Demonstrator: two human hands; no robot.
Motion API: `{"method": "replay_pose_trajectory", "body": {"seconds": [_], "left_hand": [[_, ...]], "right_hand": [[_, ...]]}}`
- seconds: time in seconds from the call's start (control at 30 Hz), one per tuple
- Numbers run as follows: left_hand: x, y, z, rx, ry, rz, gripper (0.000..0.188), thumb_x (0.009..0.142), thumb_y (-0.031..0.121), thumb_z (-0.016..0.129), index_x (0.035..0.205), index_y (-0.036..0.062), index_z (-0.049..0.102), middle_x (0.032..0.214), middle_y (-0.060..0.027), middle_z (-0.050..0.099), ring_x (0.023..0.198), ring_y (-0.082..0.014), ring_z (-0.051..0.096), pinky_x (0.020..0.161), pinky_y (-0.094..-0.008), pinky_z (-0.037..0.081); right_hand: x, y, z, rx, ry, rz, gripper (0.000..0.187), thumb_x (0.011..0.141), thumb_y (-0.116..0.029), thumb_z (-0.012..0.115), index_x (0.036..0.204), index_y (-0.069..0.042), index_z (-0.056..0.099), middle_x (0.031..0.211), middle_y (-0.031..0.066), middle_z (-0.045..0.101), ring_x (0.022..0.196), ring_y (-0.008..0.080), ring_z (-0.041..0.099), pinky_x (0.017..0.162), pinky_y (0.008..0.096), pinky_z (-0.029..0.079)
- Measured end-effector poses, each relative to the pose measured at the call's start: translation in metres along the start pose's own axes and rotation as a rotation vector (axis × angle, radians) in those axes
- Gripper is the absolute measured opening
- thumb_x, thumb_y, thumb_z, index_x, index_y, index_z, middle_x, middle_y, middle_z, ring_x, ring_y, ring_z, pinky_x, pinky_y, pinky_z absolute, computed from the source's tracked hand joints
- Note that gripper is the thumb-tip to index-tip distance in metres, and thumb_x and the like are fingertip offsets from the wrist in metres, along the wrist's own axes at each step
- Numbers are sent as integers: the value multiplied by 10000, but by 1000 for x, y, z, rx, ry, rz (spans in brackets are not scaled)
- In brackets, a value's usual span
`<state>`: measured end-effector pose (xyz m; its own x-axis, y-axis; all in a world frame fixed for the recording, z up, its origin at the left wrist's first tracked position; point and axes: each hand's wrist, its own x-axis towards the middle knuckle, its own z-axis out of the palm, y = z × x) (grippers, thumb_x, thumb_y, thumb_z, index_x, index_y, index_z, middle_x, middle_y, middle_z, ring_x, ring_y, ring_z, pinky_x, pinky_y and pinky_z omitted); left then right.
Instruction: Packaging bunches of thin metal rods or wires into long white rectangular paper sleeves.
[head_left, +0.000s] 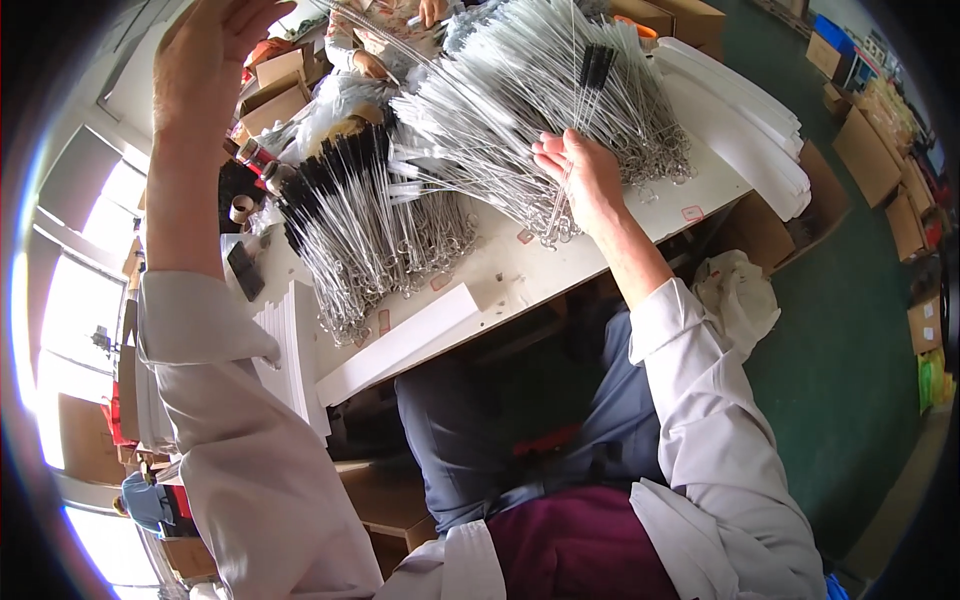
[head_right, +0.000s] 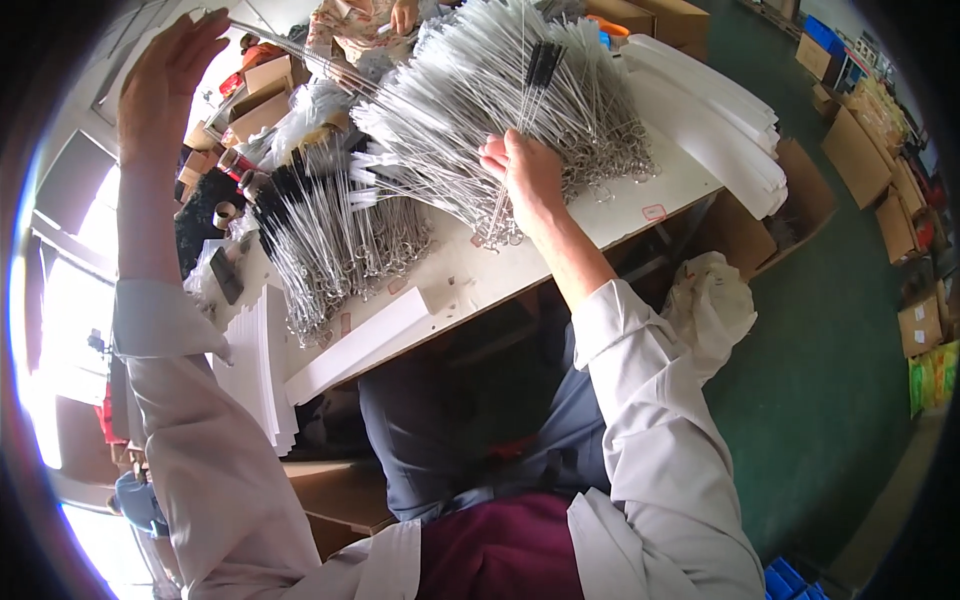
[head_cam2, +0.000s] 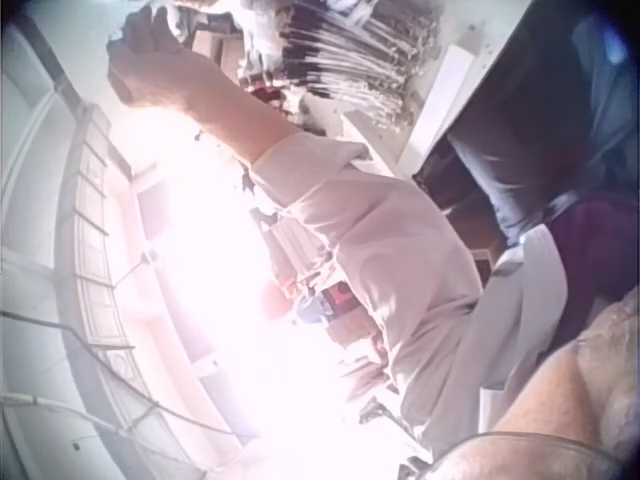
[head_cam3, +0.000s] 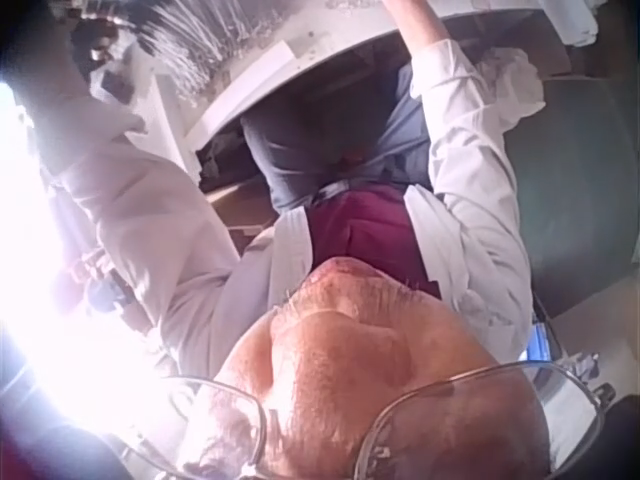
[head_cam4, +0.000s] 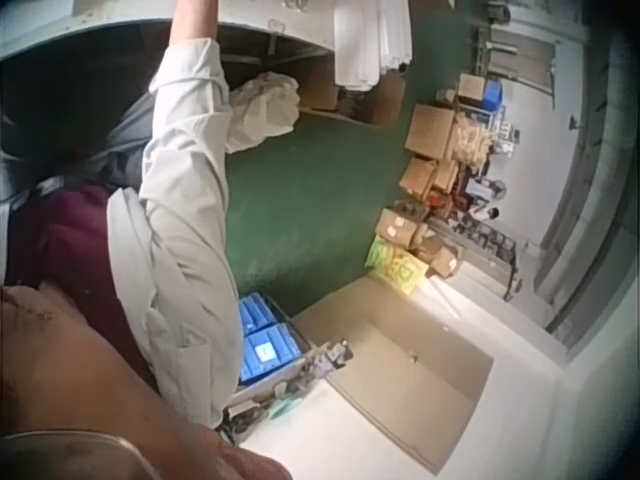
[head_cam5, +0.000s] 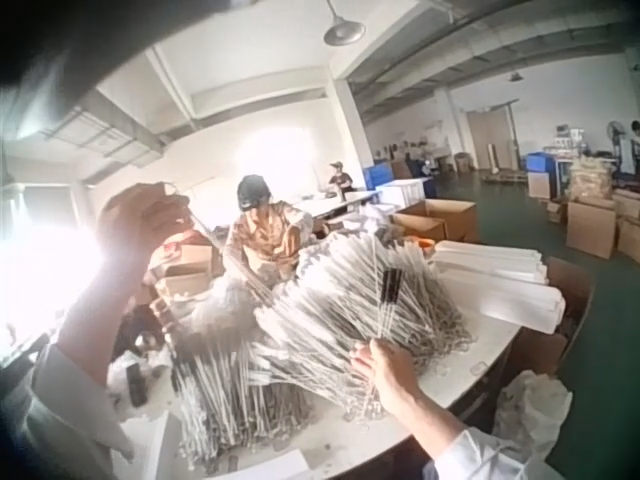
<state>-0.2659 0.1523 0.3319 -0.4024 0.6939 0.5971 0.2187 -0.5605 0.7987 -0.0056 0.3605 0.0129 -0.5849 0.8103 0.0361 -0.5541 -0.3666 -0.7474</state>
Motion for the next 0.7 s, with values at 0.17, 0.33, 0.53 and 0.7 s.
{"method": "replay_pose_trajectory", "body": {"seconds": [0.17,0.33,0.53,0.7], "left_hand": [[-33,7,-4,253,7,-79,286,1060,128,485,1203,-92,600,1261,-300,663,1207,-357,661,1091,-421,521],[-62,-5,4,309,151,-53,304,1036,145,531,1242,-77,562,1298,-284,635,1174,-345,663,947,-387,578],[-95,2,47,303,214,-122,485,971,135,607,1310,-168,438,1327,-336,572,1247,-430,603,957,-448,588],[-105,-3,53,232,346,-167,544,980,166,532,1289,-257,388,1362,-373,489,1262,-469,556,1012,-518,575]], "right_hand": [[3,3,5,-26,0,44,324,1089,-194,488,961,81,604,1214,268,631,1138,359,662,1064,474,545],[1,-2,9,-92,-24,27,338,1080,-178,498,1107,146,592,1208,288,629,1129,367,669,1069,478,549],[3,1,14,-111,-15,-6,346,1082,-166,481,1114,161,591,1203,284,635,1132,378,668,1085,489,539],[0,2,12,-140,-56,-44,354,1091,-165,453,1095,154,606,1115,256,653,1099,366,678,1091,475,538]]}}
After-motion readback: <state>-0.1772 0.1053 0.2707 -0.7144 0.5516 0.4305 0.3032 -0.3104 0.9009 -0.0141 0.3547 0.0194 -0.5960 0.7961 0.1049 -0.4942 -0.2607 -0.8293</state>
